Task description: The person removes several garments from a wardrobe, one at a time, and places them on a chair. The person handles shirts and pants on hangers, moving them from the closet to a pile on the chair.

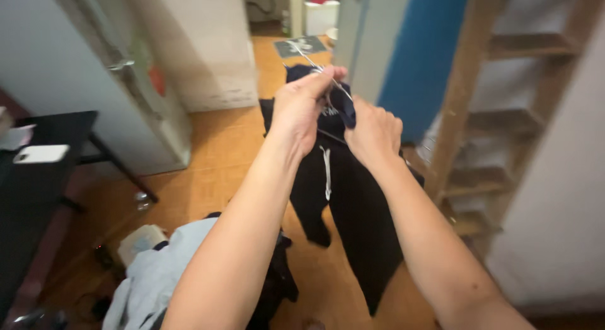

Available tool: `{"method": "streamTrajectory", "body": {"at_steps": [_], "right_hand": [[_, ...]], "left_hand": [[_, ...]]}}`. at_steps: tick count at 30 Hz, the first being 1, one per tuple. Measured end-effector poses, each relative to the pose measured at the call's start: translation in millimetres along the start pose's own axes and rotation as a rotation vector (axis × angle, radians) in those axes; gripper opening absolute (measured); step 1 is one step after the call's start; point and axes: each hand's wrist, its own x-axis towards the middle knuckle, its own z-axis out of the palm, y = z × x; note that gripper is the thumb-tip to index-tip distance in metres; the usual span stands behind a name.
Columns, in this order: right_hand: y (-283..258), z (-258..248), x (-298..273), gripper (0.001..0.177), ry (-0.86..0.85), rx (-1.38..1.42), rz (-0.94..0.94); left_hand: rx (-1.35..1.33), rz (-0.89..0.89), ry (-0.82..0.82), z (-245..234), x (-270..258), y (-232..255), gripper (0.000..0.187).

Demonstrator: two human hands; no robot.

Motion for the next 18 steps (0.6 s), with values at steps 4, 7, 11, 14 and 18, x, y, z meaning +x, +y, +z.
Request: {"method": "streamTrajectory", "body": {"at_steps": [4, 7, 11, 14, 18], "right_hand": [[-46.2, 32.1, 49.8, 0.039, 0.126, 0.145, -0.276], [-94.3, 54.2, 71.9, 0.046, 0.132, 0.257, -0.434], [-162.2, 93.5, 80.9, 0.062, 0.256, 0.429, -0.698], [-207.9, 123.6, 71.3, 0.066, 0.243, 0.49, -0.836], [-242.6, 169.5, 36.5, 0.069, 0.05, 0.48, -0.95]], "left_hand": [[0.055, 0.2, 0.158, -34.1, -1.8, 48.0, 0.024], [0.084, 0.373, 0.257, -61.3, -18.7, 85.6, 0.026], [0.155, 0.516, 0.426, -98.4, -55.4, 119.7, 0.028], [0.197, 0.584, 0.587, -128.3, -88.4, 129.9, 0.028], [0.143, 0.574, 0.77, -168.2, -129.3, 112.8, 0.027]]}}
